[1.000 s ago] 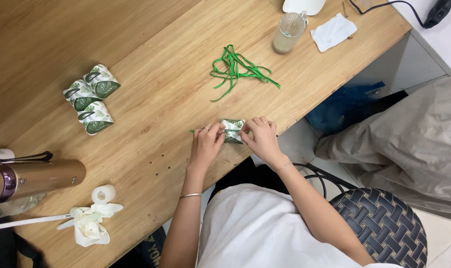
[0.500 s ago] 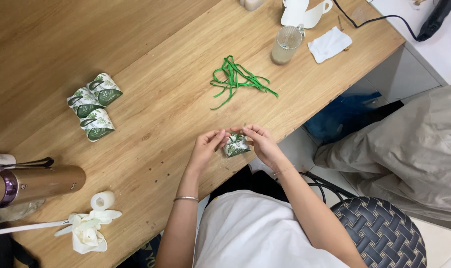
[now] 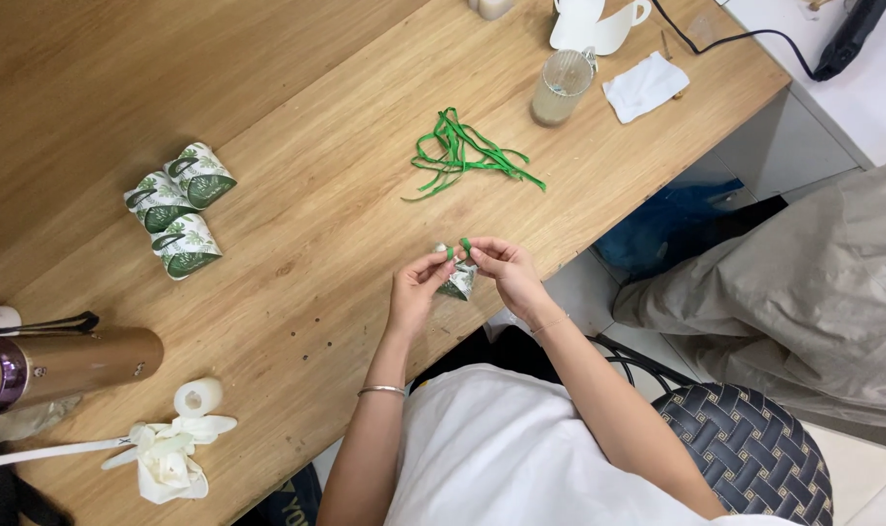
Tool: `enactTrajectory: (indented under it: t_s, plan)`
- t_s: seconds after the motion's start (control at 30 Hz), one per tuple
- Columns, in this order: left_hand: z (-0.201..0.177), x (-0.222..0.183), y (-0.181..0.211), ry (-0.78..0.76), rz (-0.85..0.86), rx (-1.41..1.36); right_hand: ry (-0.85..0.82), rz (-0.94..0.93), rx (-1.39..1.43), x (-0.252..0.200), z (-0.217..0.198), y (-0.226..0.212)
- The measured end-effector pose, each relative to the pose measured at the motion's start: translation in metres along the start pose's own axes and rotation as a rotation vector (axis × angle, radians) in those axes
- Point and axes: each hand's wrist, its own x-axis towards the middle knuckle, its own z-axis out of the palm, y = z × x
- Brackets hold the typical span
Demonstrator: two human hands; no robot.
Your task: Tying decorative green ribbons around small favor boxes in a studio setting.
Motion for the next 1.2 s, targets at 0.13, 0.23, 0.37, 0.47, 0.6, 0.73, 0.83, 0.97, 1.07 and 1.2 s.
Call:
enactTrajectory:
  t_s: [0.13,0.23,0.37,0.47,0.6,0.73,0.83,0.97,1.07,1.2]
  plan:
    - [-0.001,0.001,-0.003,-0.023,0.052,0.040,0.025,-0.043,-0.093,-0.004,-0.002,0.001]
    - [0.002,0.000,0.009,0.010,0.045,0.180,0.039,-0.086,-0.147,-0.007,0.002,-0.005]
    - [0.004,-0.001,0.016,0.010,0.005,0.265,0.046,-0.153,-0.233,-0.009,0.006,-0.007]
    - [0.009,-0.001,0.023,-0.055,0.019,0.248,0.034,-0.230,-0.379,-0.012,0.011,-0.016]
    - [0.006,0.001,0.025,-0.076,0.005,0.284,0.010,-0.343,-0.580,-0.024,0.022,-0.030]
    - [0.000,0.008,0.017,-0.124,-0.039,0.312,-0.006,-0.528,-0.900,-0.030,0.025,-0.036]
    - [-0.006,0.008,0.009,-0.094,-0.034,0.301,-0.020,-0.562,-0.985,-0.030,0.026,-0.034]
    - [-0.009,0.007,0.009,-0.076,-0.014,0.267,-0.030,-0.560,-0.981,-0.027,0.029,-0.031]
    - [-0.015,0.011,0.001,-0.013,-0.059,0.163,-0.035,-0.566,-0.946,-0.032,0.039,-0.043]
    - [-0.013,0.007,0.006,0.090,-0.123,0.132,-0.072,-0.639,-0.972,-0.035,0.048,-0.045]
